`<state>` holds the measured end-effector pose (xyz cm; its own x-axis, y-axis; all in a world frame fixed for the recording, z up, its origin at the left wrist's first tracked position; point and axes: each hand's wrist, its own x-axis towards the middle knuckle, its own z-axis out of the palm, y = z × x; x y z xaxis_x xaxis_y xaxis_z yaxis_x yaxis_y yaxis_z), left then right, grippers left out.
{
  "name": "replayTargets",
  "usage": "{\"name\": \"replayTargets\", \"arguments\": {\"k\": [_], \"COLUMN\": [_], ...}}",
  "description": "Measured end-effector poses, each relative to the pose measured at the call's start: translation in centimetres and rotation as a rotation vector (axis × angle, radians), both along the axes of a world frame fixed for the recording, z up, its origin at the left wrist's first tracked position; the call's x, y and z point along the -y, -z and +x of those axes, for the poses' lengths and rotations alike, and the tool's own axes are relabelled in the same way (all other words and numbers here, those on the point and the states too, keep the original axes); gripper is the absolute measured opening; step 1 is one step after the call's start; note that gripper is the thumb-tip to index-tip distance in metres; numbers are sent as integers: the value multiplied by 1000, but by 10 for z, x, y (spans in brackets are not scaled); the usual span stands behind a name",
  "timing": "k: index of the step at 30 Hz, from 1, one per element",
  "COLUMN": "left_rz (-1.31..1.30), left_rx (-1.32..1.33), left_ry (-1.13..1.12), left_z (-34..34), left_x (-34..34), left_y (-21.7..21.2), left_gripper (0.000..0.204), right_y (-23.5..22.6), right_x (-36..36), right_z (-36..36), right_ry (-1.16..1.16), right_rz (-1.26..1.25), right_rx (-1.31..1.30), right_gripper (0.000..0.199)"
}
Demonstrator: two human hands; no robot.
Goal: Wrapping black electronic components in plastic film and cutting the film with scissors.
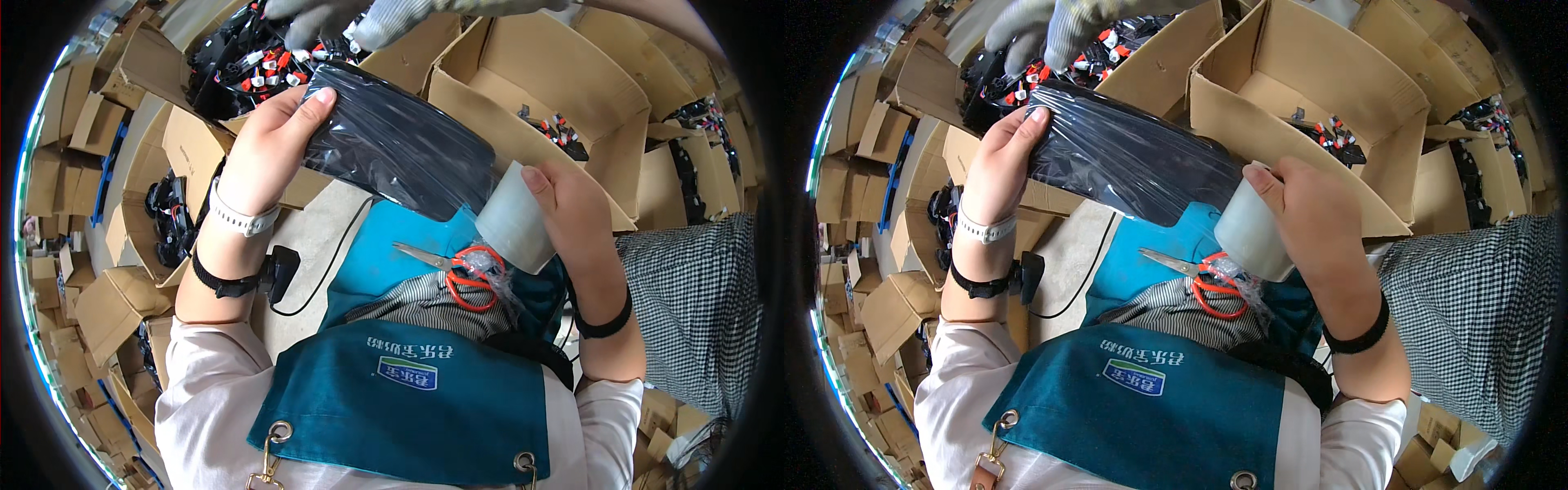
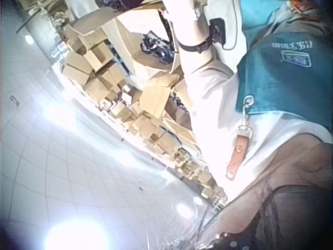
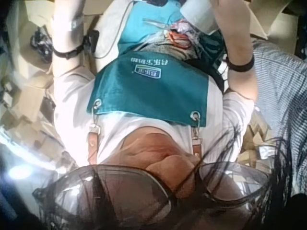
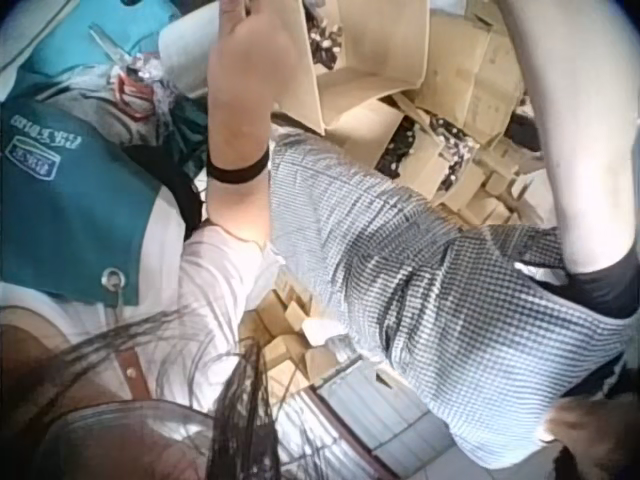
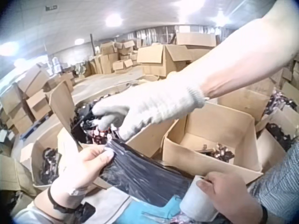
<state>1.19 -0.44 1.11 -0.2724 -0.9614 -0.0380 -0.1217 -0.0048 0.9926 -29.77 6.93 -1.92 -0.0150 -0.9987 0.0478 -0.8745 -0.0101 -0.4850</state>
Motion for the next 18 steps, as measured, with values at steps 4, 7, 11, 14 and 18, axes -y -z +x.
{"name": "replayTargets", "arguments": {"k": [4,7,11,14,18], "left_rz": [84,81,108,90,129], "left_rx": [-71,-74,-122,-77,-92], "left_ry": [43,20,35,29,34], "left_z": [3,7,6,1,1], "left_x": [2,8,8,7,6], "left_y": [1,3,2,2,2], "left_gripper": [36,36,36,35,35], "right_y": [8,1,4,15,18], "right_x": [0,-3,-2,1,-1], "right_z": [-2,2,1,-2,4], "right_ry": [-26,-20,-54,-62,-39], "right_rz": [43,82,117,141,161], "right_rx": [-21,17,25,55,93], "right_gripper": [60,62,63,63,61]}}
